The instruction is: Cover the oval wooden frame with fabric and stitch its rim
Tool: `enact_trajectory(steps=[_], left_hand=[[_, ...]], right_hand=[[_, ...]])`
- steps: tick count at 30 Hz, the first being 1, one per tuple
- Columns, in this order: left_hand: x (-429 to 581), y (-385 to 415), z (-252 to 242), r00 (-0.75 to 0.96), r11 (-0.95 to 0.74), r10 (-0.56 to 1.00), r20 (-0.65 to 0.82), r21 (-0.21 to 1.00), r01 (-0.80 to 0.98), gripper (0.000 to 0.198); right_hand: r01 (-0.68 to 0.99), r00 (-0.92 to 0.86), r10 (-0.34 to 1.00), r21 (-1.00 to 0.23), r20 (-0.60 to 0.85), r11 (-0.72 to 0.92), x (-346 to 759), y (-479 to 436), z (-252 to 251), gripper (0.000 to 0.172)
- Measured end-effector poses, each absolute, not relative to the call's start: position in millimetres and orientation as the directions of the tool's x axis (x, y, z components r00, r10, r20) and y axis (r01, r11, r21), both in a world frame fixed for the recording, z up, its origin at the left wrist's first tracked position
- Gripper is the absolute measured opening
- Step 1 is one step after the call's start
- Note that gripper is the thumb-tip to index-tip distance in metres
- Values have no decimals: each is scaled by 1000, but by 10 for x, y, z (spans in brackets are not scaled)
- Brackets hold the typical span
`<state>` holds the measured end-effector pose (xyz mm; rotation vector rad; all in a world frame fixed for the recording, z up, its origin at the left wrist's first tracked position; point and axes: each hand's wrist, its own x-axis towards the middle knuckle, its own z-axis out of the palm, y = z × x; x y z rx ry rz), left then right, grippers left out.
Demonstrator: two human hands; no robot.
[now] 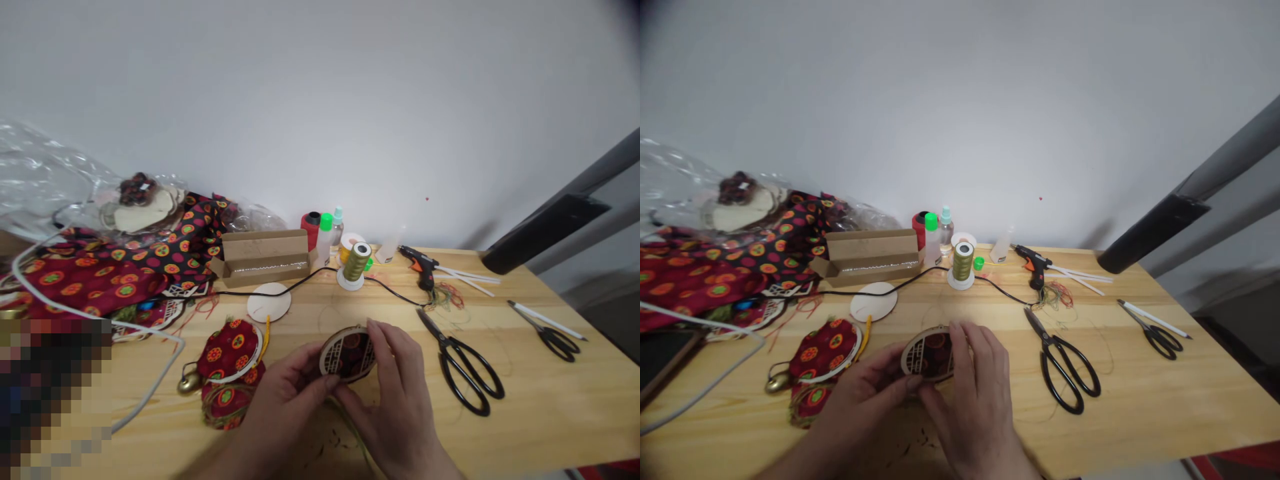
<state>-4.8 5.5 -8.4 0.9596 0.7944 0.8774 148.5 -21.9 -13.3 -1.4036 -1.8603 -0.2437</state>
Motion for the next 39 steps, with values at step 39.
enact_trajectory(steps=[39], left_hand=[[-99, 27, -54, 329, 273, 926, -185, 931, -244, 26]], right_hand=[[865, -59, 756, -345, 652, 365, 1520, -272, -185, 74]])
